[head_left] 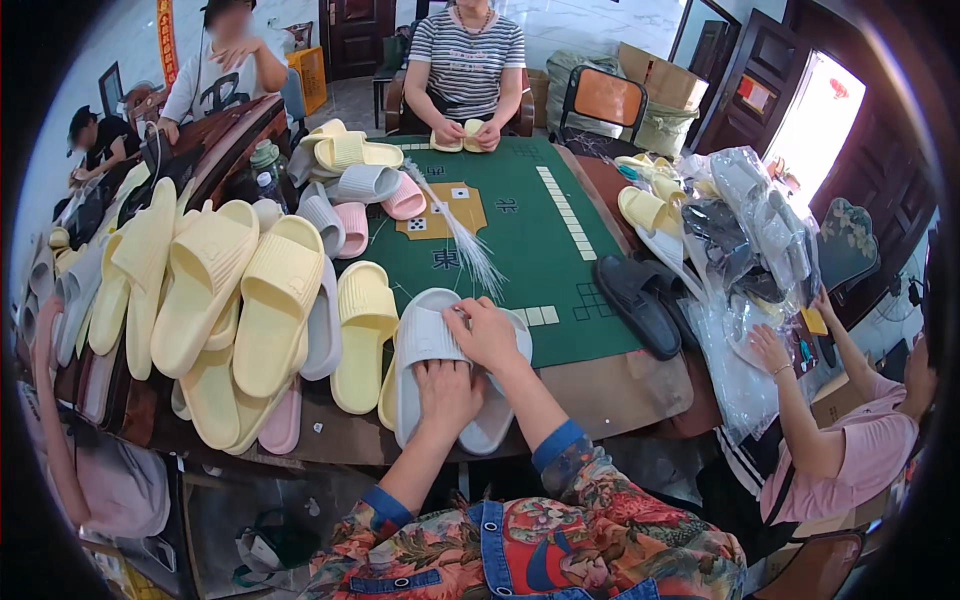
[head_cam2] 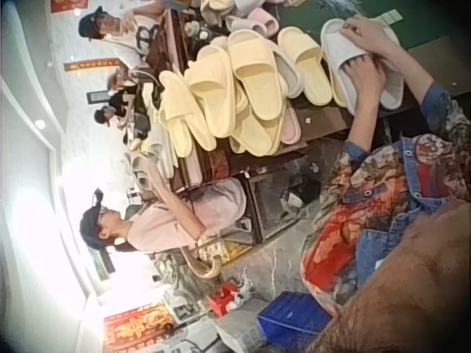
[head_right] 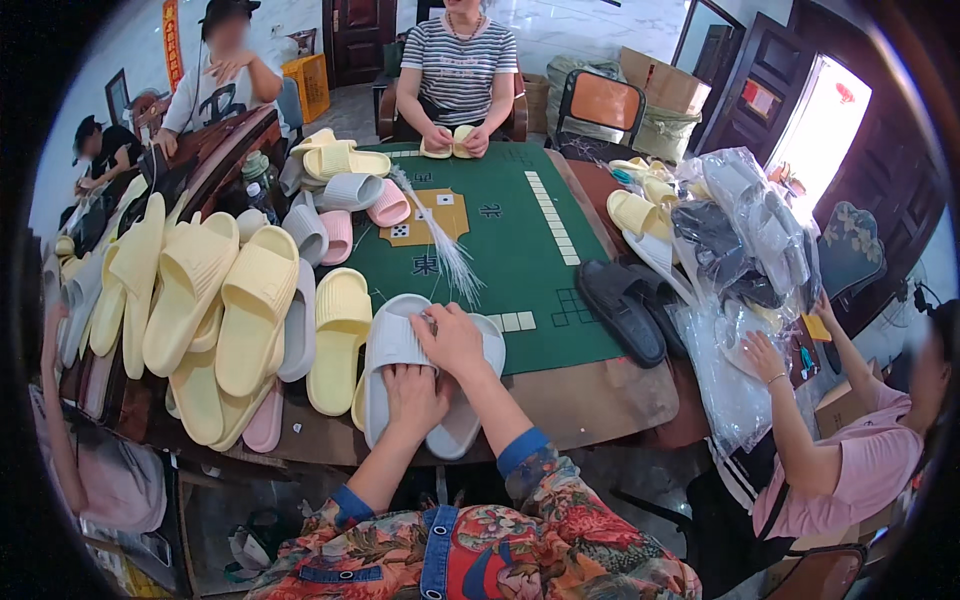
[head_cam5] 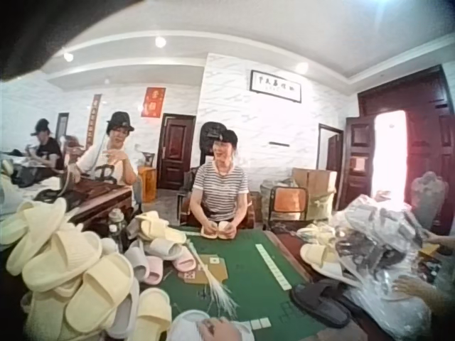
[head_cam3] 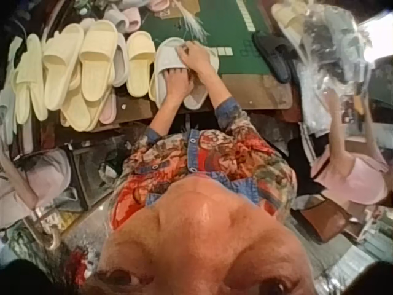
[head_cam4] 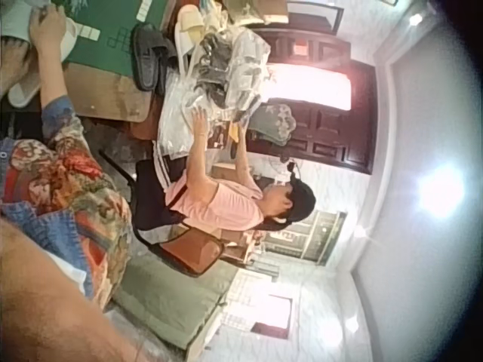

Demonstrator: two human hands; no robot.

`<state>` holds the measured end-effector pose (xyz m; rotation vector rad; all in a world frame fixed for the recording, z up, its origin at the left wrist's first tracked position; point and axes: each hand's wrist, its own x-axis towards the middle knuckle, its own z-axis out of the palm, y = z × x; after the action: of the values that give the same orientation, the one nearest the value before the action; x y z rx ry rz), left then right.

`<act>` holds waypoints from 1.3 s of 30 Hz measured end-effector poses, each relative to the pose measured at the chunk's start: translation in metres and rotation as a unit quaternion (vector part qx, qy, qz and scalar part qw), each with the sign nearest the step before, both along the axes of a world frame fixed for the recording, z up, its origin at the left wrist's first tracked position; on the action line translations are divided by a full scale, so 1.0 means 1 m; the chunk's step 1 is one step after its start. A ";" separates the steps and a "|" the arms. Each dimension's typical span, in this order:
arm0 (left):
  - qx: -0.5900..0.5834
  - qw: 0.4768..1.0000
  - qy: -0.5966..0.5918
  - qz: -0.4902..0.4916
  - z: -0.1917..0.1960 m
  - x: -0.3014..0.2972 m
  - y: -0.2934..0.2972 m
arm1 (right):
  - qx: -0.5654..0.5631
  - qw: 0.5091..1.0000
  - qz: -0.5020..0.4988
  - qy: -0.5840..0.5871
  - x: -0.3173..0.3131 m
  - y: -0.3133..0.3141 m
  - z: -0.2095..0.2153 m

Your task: The person pairs up various slippers on the table, attaching them together by threading plastic tag fasteners through them by hand.

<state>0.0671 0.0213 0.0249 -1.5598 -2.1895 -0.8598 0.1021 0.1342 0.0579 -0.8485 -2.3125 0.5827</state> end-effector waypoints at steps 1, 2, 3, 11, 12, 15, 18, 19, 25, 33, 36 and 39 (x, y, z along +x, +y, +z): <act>0.001 1.000 -0.011 -0.008 0.004 0.003 -0.002 | -0.036 0.999 -0.008 0.019 -0.002 -0.001 -0.003; 0.002 1.000 -0.022 -0.017 0.006 0.004 -0.002 | -0.035 0.999 -0.007 0.019 -0.001 -0.001 -0.007; 0.002 1.000 -0.022 -0.017 0.005 0.003 -0.001 | -0.041 0.998 -0.003 0.044 0.003 0.001 -0.009; -0.053 0.998 -0.019 -0.012 0.003 0.002 -0.003 | 0.035 0.997 -0.067 0.014 0.035 0.017 0.002; -0.055 0.998 -0.021 -0.014 0.001 0.003 -0.004 | 0.036 0.998 -0.049 -0.015 0.037 0.022 -0.006; -0.029 1.000 -0.005 -0.008 -0.001 0.001 -0.001 | 0.031 0.998 -0.033 -0.044 0.037 0.020 -0.013; -0.019 1.000 -0.010 -0.009 -0.001 0.001 -0.002 | 0.047 0.997 -0.056 -0.003 0.033 0.015 -0.021; -0.024 1.000 -0.007 -0.009 -0.001 0.001 -0.001 | 0.075 0.993 -0.075 0.041 0.031 0.014 -0.023; -0.025 1.000 -0.009 -0.012 0.004 0.004 -0.002 | -0.020 0.989 -0.083 -0.123 0.040 0.016 -0.005; 0.020 0.995 -0.098 -0.004 0.017 0.011 -0.016 | -0.097 0.992 -0.038 0.067 0.058 -0.009 0.041; 0.060 0.995 -0.078 -0.021 0.034 0.000 -0.018 | -0.188 0.939 -0.026 0.286 0.070 0.011 0.024; 0.080 0.987 -0.142 -0.016 0.027 -0.012 -0.026 | -0.216 0.923 -0.035 0.316 0.083 0.028 0.002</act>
<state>0.0553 -0.0045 0.0520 -1.4747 -2.2211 -1.3033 0.1855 0.1625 0.0595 -0.7789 -1.5810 1.1682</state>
